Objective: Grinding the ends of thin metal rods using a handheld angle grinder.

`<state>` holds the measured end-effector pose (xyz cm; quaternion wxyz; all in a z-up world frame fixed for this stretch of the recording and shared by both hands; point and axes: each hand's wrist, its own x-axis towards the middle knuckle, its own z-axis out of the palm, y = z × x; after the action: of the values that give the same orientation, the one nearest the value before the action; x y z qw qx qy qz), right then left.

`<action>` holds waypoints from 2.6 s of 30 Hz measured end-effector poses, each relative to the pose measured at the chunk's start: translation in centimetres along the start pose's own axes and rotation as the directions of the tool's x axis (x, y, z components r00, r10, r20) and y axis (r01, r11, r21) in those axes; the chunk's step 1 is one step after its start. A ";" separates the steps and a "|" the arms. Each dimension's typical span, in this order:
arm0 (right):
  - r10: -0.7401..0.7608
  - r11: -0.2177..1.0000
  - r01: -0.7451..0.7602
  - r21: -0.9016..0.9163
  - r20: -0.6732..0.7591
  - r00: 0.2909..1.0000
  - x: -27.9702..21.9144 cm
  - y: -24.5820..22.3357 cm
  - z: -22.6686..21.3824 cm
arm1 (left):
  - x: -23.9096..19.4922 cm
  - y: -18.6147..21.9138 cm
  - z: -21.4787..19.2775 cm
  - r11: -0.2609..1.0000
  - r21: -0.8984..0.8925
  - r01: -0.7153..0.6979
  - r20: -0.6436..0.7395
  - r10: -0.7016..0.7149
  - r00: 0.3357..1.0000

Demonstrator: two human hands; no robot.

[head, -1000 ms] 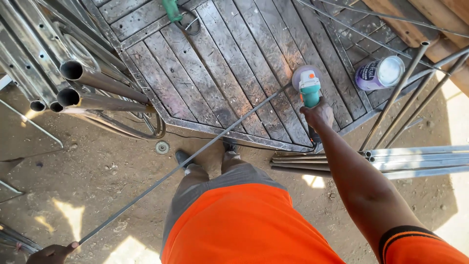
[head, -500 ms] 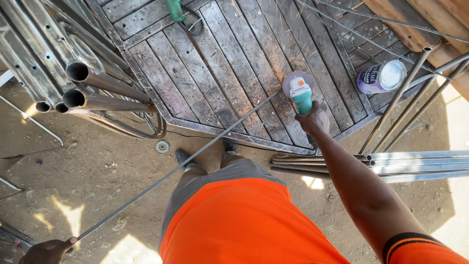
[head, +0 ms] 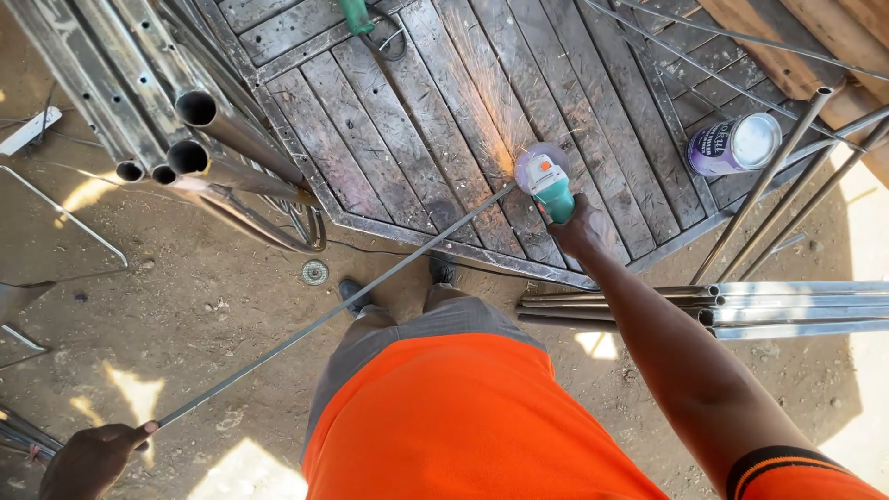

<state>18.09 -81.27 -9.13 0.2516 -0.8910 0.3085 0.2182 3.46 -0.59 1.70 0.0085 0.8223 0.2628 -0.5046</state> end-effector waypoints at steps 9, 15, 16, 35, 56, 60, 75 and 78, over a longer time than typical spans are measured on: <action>-0.088 0.995 0.090 -0.038 0.048 0.995 -0.9 -1.1 2.8 | 0.0 0.4 0.2 0.992 -0.055 0.111 -0.047 -0.114 0.992; -0.043 0.995 0.055 -0.078 0.150 0.988 -5.8 -5.1 2.9 | 1.0 -0.2 1.3 0.993 -0.041 0.113 -0.023 -0.114 0.993; -0.046 0.995 0.059 -0.080 0.151 0.988 -6.3 -5.5 3.0 | 0.8 0.0 1.1 0.992 -0.044 0.114 -0.023 -0.116 0.993; -0.133 0.939 0.222 -0.262 0.317 0.939 -15.7 -11.9 7.7 | 0.2 1.0 1.6 0.989 -0.119 0.085 -0.054 -0.092 0.994; 0.033 0.988 -0.042 -0.151 -0.066 0.997 -3.6 -4.4 1.0 | -0.8 0.2 2.2 0.983 -0.129 0.131 -0.059 -0.140 0.988; -0.171 0.965 0.177 -0.193 0.046 0.984 -4.3 -2.8 3.3 | -0.3 -0.3 2.9 0.980 -0.151 0.133 -0.050 -0.142 0.989; -0.123 0.967 0.115 -0.227 -0.021 0.992 -3.4 -3.6 1.3 | -0.6 -0.2 2.3 0.989 -0.077 0.124 -0.074 -0.129 0.989; -0.152 0.957 0.137 -0.255 -0.038 0.988 -3.2 -3.0 2.2 | -0.1 -0.3 2.5 0.987 -0.077 0.138 -0.057 -0.143 0.988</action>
<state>17.25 -76.51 -8.18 0.1431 -0.9417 0.2195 0.2110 1.25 -1.08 0.68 -0.0056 0.8164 0.3384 -0.4680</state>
